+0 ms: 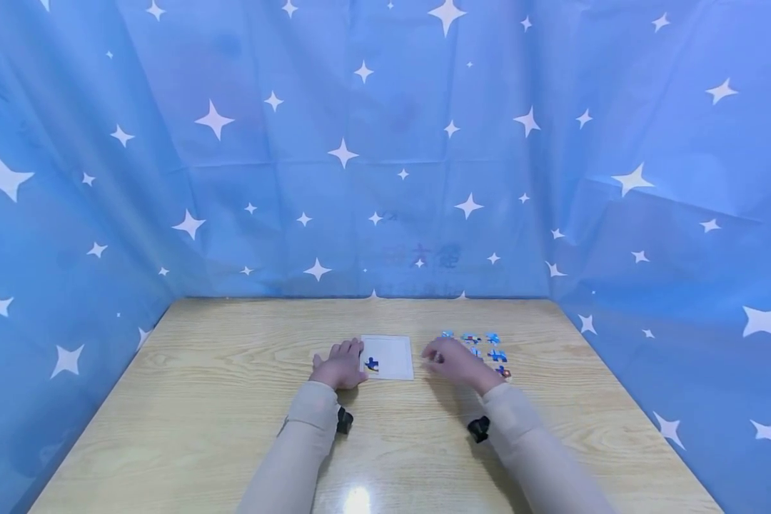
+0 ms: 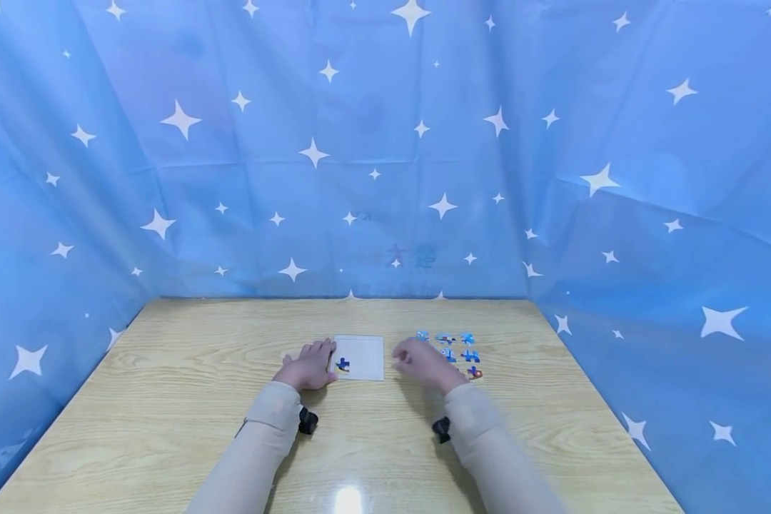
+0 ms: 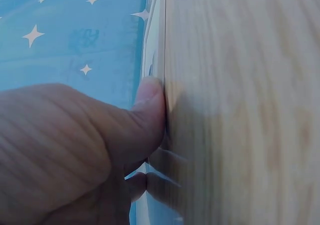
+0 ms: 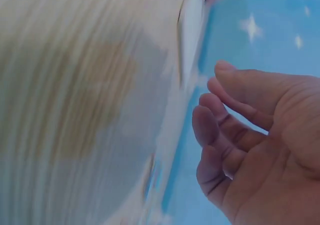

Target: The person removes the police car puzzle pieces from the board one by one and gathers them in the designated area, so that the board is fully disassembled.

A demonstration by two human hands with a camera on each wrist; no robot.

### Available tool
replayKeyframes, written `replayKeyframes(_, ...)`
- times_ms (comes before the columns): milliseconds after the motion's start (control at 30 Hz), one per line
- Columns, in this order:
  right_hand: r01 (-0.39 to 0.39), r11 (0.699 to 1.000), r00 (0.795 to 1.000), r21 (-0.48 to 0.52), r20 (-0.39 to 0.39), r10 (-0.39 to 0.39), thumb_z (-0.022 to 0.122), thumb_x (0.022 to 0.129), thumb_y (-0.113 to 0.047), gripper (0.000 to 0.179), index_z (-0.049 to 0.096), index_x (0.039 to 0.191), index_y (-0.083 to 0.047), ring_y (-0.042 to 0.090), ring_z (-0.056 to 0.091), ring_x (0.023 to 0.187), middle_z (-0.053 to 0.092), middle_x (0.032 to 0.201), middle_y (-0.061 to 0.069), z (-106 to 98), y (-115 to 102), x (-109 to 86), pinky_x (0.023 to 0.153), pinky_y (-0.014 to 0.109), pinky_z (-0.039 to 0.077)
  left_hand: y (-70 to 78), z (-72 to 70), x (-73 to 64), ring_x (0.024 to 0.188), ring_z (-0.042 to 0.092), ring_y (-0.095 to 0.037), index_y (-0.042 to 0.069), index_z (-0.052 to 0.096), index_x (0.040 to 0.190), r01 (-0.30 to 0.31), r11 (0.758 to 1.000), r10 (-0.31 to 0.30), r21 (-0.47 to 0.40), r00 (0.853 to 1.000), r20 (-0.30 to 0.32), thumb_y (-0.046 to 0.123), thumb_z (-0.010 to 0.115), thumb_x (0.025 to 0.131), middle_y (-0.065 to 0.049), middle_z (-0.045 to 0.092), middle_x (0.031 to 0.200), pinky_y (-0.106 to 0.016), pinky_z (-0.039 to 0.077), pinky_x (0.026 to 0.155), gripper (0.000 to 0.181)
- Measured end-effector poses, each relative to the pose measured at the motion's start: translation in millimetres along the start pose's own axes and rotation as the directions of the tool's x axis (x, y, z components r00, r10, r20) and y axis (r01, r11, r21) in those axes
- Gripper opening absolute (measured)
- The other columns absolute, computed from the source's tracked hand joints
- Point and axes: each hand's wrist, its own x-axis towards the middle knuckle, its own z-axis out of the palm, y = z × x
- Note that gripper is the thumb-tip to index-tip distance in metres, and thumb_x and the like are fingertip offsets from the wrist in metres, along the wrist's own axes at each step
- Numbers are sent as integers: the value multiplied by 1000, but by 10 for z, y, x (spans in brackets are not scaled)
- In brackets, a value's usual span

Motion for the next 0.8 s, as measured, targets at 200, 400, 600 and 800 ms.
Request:
replayKeyframes(200, 46, 999, 998, -24, 44, -45, 71, 94, -5, 24, 72, 117, 0, 21, 65, 95, 67, 109, 8, 364, -388, 343, 85, 39, 54, -36, 50, 63, 152, 19, -32, 13, 31, 160, 18, 1000, -18, -1, 1000, 11, 32, 61, 101, -9, 22, 167, -73, 9, 113, 69)
replayKeyframes(400, 49, 993, 998, -109, 53, -44, 77, 90, -8, 17, 75, 106, -1, 21, 63, 89, 66, 95, 6, 528, -550, 484, 82, 39, 54, -80, 109, 119, 153, 18, -31, 14, 30, 161, 10, 1000, -10, -2, 1000, 1, 34, 59, 102, -8, 21, 168, -74, 7, 112, 69)
replayKeyframes(600, 55, 993, 998, -102, 46, -50, 78, 89, -7, 21, 73, 108, 1, 22, 65, 89, 65, 95, 8, 579, -628, 512, 82, 38, 55, -49, 35, 55, 153, 18, -30, 14, 27, 162, 6, 1000, -6, 18, 1000, 24, 34, 59, 103, -7, 20, 168, -74, 9, 112, 70)
replayKeyframes(800, 28, 998, 999, -55, 31, -26, 79, 87, -3, 18, 70, 101, 3, 23, 67, 89, 69, 94, 10, 592, -669, 544, 81, 37, 55, -36, 5, 8, 153, 19, -31, 14, 28, 162, -9, 1000, 9, 23, 1000, 23, 35, 60, 102, -8, 20, 168, -75, 11, 111, 70)
